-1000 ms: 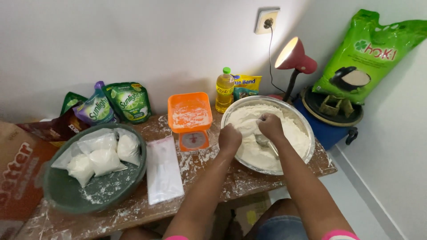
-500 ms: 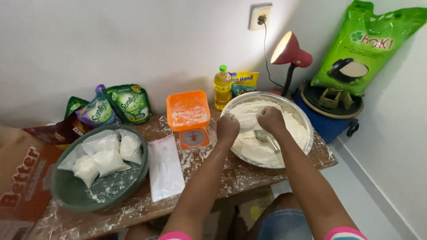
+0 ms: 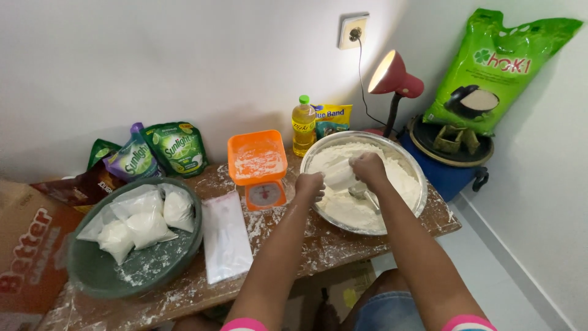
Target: The person is scooping flour from a large bowl into small plastic bags, weighing them on a small orange scale, and occasionally handling dough.
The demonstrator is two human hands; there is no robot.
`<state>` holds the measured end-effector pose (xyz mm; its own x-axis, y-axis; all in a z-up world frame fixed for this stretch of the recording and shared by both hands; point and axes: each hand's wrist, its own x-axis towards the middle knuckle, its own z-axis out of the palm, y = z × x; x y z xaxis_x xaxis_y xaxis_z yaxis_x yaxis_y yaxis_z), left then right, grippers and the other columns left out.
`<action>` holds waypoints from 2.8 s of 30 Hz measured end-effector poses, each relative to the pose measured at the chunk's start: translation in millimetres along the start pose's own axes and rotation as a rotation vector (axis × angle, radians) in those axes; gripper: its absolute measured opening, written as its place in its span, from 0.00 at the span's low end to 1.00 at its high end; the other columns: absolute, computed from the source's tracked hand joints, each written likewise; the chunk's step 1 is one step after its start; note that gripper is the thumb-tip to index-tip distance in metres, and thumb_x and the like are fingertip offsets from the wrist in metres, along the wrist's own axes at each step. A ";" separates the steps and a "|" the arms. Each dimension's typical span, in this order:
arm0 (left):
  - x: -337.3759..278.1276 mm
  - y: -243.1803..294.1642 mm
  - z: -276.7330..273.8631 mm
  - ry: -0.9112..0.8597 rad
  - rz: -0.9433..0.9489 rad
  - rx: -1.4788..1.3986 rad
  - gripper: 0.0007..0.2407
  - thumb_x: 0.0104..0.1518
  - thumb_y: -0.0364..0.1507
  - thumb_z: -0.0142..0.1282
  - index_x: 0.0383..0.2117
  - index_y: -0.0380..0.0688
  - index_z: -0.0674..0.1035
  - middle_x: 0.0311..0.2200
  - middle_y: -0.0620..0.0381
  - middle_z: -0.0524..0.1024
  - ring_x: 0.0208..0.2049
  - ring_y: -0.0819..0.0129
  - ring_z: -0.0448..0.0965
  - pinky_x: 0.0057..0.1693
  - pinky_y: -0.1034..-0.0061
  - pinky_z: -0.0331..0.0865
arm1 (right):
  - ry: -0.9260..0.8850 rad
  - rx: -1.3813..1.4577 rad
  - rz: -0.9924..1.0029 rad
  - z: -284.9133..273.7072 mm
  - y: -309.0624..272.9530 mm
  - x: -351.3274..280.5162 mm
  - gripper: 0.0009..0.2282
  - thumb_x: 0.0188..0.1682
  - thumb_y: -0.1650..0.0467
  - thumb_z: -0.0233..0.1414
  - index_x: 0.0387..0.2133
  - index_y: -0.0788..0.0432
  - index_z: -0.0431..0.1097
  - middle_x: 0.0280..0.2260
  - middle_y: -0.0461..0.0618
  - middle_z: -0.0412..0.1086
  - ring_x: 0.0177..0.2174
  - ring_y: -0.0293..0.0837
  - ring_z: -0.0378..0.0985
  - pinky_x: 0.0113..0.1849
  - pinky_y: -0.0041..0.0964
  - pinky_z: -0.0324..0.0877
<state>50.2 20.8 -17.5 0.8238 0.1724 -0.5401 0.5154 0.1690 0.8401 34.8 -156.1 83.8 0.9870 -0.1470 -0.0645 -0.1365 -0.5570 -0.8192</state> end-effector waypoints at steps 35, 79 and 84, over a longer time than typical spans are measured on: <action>-14.9 109.5 -39.9 -0.309 0.092 -0.812 0.08 0.57 0.21 0.60 0.37 0.31 0.73 0.27 0.59 0.65 0.28 0.69 0.79 0.50 0.62 0.76 | -0.358 1.181 0.152 2.6 -71.7 -7.3 0.10 0.47 0.79 0.55 0.40 0.67 0.64 0.25 0.43 0.57 0.21 0.33 0.61 0.27 0.28 0.59; -77.7 160.1 -187.4 0.403 0.536 0.196 0.09 0.55 0.27 0.55 0.39 0.36 0.81 0.27 0.47 0.79 0.29 0.62 0.85 0.36 0.72 0.78 | -0.015 0.060 -0.317 155.3 -154.0 61.0 0.07 0.38 0.70 0.57 0.30 0.60 0.74 0.23 0.59 0.72 0.23 0.57 0.80 0.18 0.54 0.72; -58.6 144.1 -187.2 0.435 0.453 0.199 0.09 0.51 0.28 0.64 0.37 0.40 0.80 0.31 0.47 0.80 0.35 0.59 0.85 0.44 0.67 0.77 | -0.011 -0.100 -0.290 160.7 -147.4 45.6 0.10 0.41 0.66 0.57 0.34 0.56 0.76 0.36 0.60 0.76 0.45 0.61 0.78 0.47 0.58 0.73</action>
<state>32.0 216.7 125.8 0.8202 0.5682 -0.0671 0.2085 -0.1876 0.9599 113.5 50.6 110.0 0.9868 0.0387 0.1573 0.1442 -0.6522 -0.7442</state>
